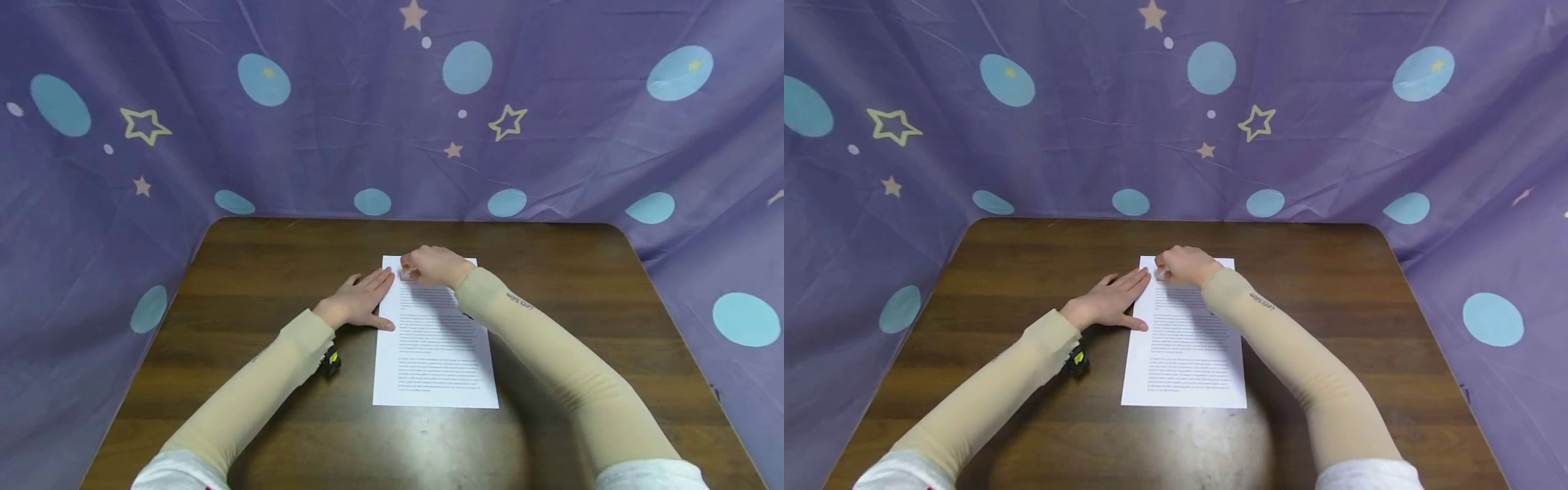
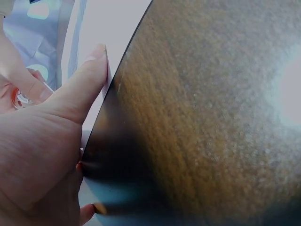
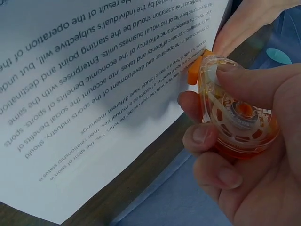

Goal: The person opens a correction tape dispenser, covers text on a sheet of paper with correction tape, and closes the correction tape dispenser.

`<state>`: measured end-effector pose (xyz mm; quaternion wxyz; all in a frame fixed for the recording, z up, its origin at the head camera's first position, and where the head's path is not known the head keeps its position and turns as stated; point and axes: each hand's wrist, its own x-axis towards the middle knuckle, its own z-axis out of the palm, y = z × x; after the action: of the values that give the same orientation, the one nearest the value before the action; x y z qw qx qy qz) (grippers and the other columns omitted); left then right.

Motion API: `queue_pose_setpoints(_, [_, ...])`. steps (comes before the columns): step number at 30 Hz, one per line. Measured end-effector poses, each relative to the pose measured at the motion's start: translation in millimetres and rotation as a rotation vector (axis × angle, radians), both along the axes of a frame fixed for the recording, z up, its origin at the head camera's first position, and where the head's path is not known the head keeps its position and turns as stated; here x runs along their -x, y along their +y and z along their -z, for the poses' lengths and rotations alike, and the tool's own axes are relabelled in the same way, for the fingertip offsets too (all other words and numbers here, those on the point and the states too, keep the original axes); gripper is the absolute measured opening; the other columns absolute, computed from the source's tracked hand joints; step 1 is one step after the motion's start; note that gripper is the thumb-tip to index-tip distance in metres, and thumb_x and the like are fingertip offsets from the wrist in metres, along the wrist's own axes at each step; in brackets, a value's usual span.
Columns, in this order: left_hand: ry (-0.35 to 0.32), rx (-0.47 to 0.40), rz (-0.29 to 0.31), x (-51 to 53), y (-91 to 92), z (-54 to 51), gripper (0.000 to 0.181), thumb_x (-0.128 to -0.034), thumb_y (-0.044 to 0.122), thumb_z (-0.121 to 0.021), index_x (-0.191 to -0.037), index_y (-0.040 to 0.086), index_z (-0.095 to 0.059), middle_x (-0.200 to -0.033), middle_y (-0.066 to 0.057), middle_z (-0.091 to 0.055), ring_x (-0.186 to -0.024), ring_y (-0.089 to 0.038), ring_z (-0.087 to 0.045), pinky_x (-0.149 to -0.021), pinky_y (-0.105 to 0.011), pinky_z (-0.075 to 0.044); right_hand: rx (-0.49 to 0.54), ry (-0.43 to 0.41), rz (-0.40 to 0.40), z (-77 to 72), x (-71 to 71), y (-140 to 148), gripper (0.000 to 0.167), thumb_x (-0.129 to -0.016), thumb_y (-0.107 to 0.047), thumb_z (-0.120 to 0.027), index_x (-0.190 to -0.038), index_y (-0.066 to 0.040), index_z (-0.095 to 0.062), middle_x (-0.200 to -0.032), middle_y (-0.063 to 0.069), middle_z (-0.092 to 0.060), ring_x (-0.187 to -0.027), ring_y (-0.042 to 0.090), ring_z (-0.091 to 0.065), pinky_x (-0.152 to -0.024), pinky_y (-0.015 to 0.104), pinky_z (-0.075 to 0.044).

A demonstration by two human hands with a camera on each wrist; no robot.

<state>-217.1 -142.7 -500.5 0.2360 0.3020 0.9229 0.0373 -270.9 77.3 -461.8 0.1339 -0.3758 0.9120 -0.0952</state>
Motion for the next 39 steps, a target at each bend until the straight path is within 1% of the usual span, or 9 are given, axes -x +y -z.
queue_pose_setpoints(6, [0.001,0.003,-0.003,2.5,1.4,-1.7,0.114,-0.0926,0.072,-0.061,-0.168,0.009,-0.002,-0.175,-0.006,0.004,-0.162,-0.023,0.002,-0.126,-0.058,-0.007,0.004,-0.014,0.014,-2.1,1.6,1,0.022,-0.098,-0.01,-0.071,-0.119,-0.004,-0.073,-0.115,0.009,-0.077,-0.102,0.024,-0.074,-0.093,0.04,-0.057])
queue_pose_setpoints(11, [-0.021,0.006,-0.011,2.3,2.7,-3.9,0.114,-0.0929,0.071,-0.062,-0.168,0.009,-0.002,-0.175,-0.007,0.005,-0.162,-0.023,0.002,-0.126,-0.059,-0.005,-0.021,-0.041,0.044,-2.1,0.4,6,0.024,-0.1,-0.013,-0.071,-0.122,-0.005,-0.072,-0.119,0.009,-0.076,-0.106,0.025,-0.074,-0.096,0.04,-0.057])
queue_pose_setpoints(15, [-0.033,0.007,-0.018,1.6,2.7,-5.5,0.114,-0.0934,0.07,-0.062,-0.168,0.008,-0.001,-0.175,-0.008,0.006,-0.162,-0.024,0.002,-0.126,-0.059,-0.005,-0.034,-0.049,0.055,-1.7,-0.1,11,0.025,-0.099,-0.011,-0.071,-0.123,-0.005,-0.072,-0.12,0.009,-0.075,-0.108,0.025,-0.073,-0.097,0.04,-0.056])
queue_pose_setpoints(22, [-0.02,0.02,-0.013,0.2,2.3,-11.6,0.112,-0.0946,0.069,-0.062,-0.168,0.008,-0.002,-0.175,-0.009,0.005,-0.162,-0.024,0.002,-0.126,-0.058,-0.006,-0.008,-0.051,0.079,-1.2,0.2,22,0.021,-0.099,-0.016,-0.073,-0.119,-0.008,-0.074,-0.116,0.005,-0.076,-0.103,0.021,-0.073,-0.096,0.038,-0.056])
queue_pose_setpoints(28, [-0.021,0.004,-0.018,-0.6,2.3,-14.1,0.111,-0.0951,0.068,-0.062,-0.168,0.006,-0.004,-0.175,-0.01,0.003,-0.162,-0.025,0.001,-0.126,-0.058,-0.007,0.011,-0.032,0.062,-1.8,-0.2,27,0.017,-0.1,-0.015,-0.073,-0.114,-0.007,-0.073,-0.109,0.006,-0.076,-0.095,0.02,-0.072,-0.09,0.039,-0.057])
queue_pose_setpoints(31, [-0.026,0.0,-0.022,-2.0,2.5,-12.9,0.112,-0.0949,0.067,-0.063,-0.168,0.007,-0.003,-0.175,-0.009,0.004,-0.162,-0.024,0.002,-0.126,-0.058,-0.006,-0.002,-0.022,0.045,-1.3,-1.1,25,0.017,-0.1,-0.014,-0.072,-0.115,-0.007,-0.072,-0.11,0.006,-0.076,-0.097,0.021,-0.073,-0.091,0.039,-0.057])
queue_pose_setpoints(35, [-0.035,-0.004,-0.017,-3.9,2.7,-11.4,0.113,-0.0942,0.066,-0.065,-0.167,0.005,-0.004,-0.175,-0.01,0.003,-0.162,-0.025,0.001,-0.126,-0.059,-0.006,0.026,-0.064,0.019,1.6,-2.1,20,0.021,-0.102,-0.016,-0.069,-0.121,-0.006,-0.07,-0.116,0.009,-0.075,-0.103,0.023,-0.073,-0.093,0.039,-0.057])
queue_pose_setpoints(39, [-0.01,-0.008,-0.003,-3.7,2.7,-12.6,0.112,-0.0939,0.066,-0.065,-0.167,0.004,-0.008,-0.175,-0.012,-0.001,-0.162,-0.027,-0.003,-0.125,-0.061,-0.009,0.077,-0.076,-0.003,3.0,-1.0,14,0.023,-0.104,-0.018,-0.067,-0.123,-0.006,-0.069,-0.116,0.01,-0.075,-0.103,0.023,-0.073,-0.093,0.04,-0.057])
